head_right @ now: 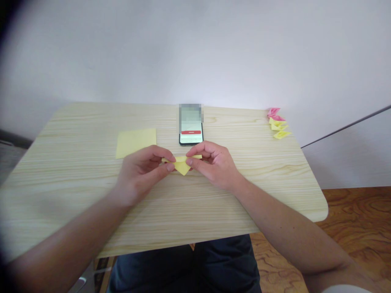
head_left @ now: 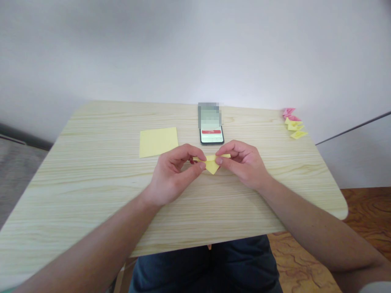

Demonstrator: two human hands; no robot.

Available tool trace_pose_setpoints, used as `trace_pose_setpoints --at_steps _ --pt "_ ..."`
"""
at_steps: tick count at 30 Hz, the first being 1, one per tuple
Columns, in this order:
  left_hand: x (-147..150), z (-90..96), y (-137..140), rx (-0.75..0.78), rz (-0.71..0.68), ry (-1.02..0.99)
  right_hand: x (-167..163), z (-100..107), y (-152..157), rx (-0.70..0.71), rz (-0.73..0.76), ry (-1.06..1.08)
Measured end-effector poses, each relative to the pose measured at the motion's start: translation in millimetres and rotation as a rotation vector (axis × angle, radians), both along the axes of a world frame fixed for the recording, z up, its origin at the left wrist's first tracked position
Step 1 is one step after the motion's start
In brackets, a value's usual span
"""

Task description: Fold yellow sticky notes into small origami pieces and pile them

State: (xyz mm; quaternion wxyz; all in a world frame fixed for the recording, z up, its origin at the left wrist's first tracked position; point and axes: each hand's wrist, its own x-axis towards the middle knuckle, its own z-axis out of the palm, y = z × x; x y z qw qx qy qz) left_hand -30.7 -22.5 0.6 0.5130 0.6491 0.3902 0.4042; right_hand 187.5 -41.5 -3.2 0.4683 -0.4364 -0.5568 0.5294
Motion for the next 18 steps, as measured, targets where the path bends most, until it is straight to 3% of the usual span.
trace_pose_setpoints --at_steps 18 --pt "7.4 -1.2 3.8 -0.122 0.043 0.053 1.1 -0.3 -1.1 0.083 -0.066 -0.217"
